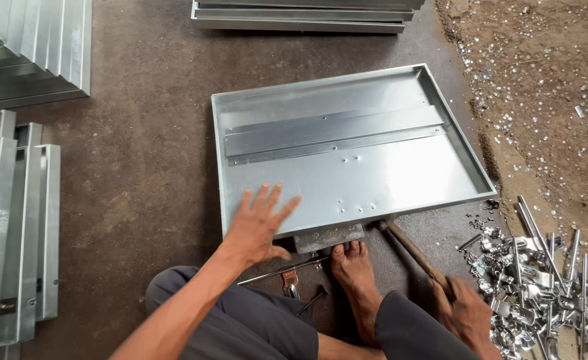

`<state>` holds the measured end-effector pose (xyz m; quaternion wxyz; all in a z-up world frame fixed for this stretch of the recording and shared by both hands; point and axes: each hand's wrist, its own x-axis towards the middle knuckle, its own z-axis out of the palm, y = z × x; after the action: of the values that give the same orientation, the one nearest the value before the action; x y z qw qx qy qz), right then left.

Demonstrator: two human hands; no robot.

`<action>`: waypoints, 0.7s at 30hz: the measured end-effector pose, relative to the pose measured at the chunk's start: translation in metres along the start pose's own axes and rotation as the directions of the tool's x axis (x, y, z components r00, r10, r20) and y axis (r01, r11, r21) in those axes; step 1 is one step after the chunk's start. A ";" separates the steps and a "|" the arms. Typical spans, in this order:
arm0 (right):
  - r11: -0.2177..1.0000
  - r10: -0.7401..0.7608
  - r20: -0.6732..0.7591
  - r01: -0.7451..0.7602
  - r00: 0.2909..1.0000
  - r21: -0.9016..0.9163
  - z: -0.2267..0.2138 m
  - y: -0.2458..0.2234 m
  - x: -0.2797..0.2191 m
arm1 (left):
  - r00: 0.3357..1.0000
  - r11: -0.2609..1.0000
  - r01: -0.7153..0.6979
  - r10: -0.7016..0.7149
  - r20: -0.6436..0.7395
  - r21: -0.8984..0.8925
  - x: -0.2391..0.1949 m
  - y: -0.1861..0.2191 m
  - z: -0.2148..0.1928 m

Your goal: The person assembles a metal box by attaching latches and rods to a sheet metal panel and then hammering the edges of the box frame to secure them.

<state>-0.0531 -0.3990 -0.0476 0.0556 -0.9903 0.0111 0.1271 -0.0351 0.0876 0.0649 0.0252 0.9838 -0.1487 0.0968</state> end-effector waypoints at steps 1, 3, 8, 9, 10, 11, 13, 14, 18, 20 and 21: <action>0.981 -0.185 -0.236 0.195 0.954 0.020 -0.004 -0.010 0.002 | 0.957 0.961 -0.168 0.105 0.271 0.222 0.007 0.004 -0.008; 0.920 -0.345 -0.491 0.392 0.800 -0.007 -0.022 -0.034 0.021 | 0.926 0.968 -0.196 0.130 0.355 0.155 0.028 0.000 -0.041; 0.714 -0.249 -0.407 0.451 0.879 0.536 -0.055 -0.096 0.011 | 0.764 0.966 0.243 -0.132 0.632 -0.092 0.096 -0.037 -0.190; 0.708 -0.257 -0.405 0.456 0.877 0.539 -0.060 -0.106 0.003 | 0.870 0.878 0.282 -0.063 0.489 -0.388 0.102 -0.045 -0.222; 0.679 -0.284 -0.359 0.451 0.889 0.580 -0.064 -0.117 0.000 | 0.943 0.774 0.213 -0.003 0.333 -0.596 0.108 -0.051 -0.252; 0.649 -0.314 -0.313 0.443 0.896 0.619 -0.067 -0.125 -0.002 | 0.922 0.753 0.333 -0.136 0.362 -0.567 0.115 -0.053 -0.276; 0.641 -0.314 -0.100 0.288 0.944 0.712 -0.068 -0.135 -0.010 | 0.884 0.716 0.446 -0.258 0.389 -0.537 0.118 -0.056 -0.312; 0.638 -0.313 0.127 0.110 0.941 0.762 -0.068 -0.135 -0.014 | 0.844 0.617 0.536 -0.366 0.393 -0.576 0.113 -0.058 -0.324; 0.530 -0.398 0.253 -0.005 0.882 0.848 -0.072 -0.140 -0.023 | 0.614 0.214 0.749 -0.582 0.534 -0.627 0.083 -0.054 -0.316; 0.316 -0.518 0.243 -0.080 0.820 0.945 -0.087 -0.146 -0.021 | 0.510 -0.190 0.676 -0.576 0.639 -0.712 0.062 -0.045 -0.285; 0.178 -0.573 0.206 -0.125 0.793 0.976 -0.100 -0.146 -0.020 | 0.426 -0.343 0.648 -0.578 0.696 -0.681 0.050 -0.037 -0.263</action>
<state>-0.0427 -0.2653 0.0690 0.6782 -0.6390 -0.0838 0.3531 -0.0255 0.1292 0.3315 0.6726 0.6299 0.3804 -0.0781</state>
